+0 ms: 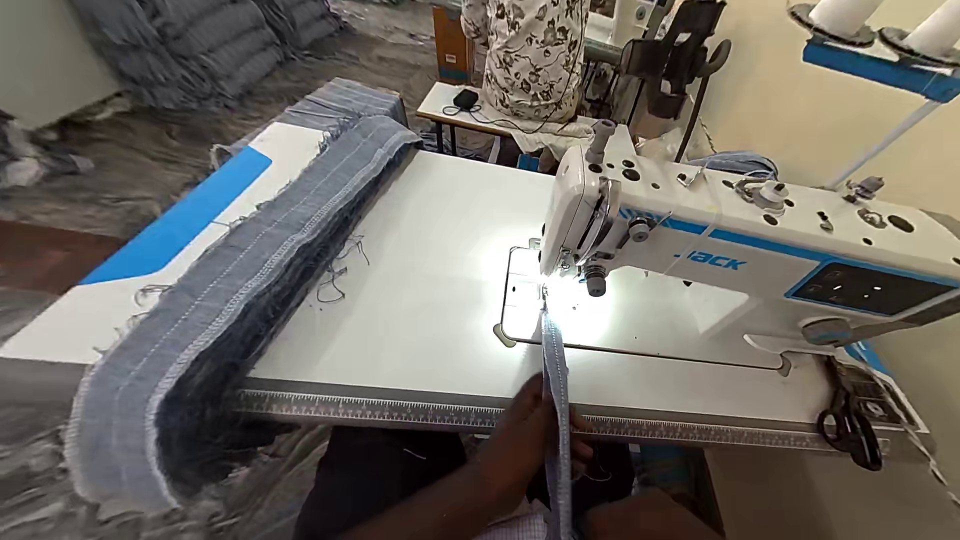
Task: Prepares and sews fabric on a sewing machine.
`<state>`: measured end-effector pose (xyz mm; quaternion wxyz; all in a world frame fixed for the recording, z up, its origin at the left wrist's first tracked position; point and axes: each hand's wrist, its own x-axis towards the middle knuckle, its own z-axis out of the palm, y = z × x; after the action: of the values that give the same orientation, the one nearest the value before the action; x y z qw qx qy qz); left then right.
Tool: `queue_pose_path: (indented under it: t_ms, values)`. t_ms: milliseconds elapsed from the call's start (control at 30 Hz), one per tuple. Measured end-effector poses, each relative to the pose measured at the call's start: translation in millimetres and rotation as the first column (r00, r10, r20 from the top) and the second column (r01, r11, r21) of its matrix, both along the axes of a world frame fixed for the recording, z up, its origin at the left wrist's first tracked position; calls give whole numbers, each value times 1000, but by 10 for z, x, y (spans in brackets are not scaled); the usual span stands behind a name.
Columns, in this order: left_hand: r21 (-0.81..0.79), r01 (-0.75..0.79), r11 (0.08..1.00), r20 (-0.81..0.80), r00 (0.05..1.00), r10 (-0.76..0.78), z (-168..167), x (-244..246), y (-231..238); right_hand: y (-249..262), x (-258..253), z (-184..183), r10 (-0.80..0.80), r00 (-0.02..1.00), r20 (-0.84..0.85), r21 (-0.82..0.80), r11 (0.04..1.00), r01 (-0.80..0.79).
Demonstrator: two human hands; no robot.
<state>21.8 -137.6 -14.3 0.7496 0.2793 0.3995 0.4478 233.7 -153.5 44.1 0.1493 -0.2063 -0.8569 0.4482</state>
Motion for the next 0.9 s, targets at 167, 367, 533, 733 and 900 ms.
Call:
queue_pose_path:
  t_ms: [167, 367, 533, 733, 900]
  values:
    - [266, -24, 964, -337, 934, 116, -185, -162, -203, 621, -542, -280, -729, 679, -90, 20, 680, 733]
    - [209, 303, 930, -757, 652, -42, -52, -181, -199, 1490, -1232, -311, -826, 546, 141, 293, 562, 774]
    - [108, 389, 915, -796, 585, -155, 125, -173, -159, 1273, -1265, -266, -757, 584, 293, 489, 644, 589]
    - [290, 256, 922, -625, 781, -20, -177, -128, -224, 1240, -1169, -362, -784, 580, 222, 443, 611, 656]
    - [281, 212, 936, -555, 831, -21, -221, -114, -222, 1212, -1140, -400, -780, 597, 190, 442, 611, 657]
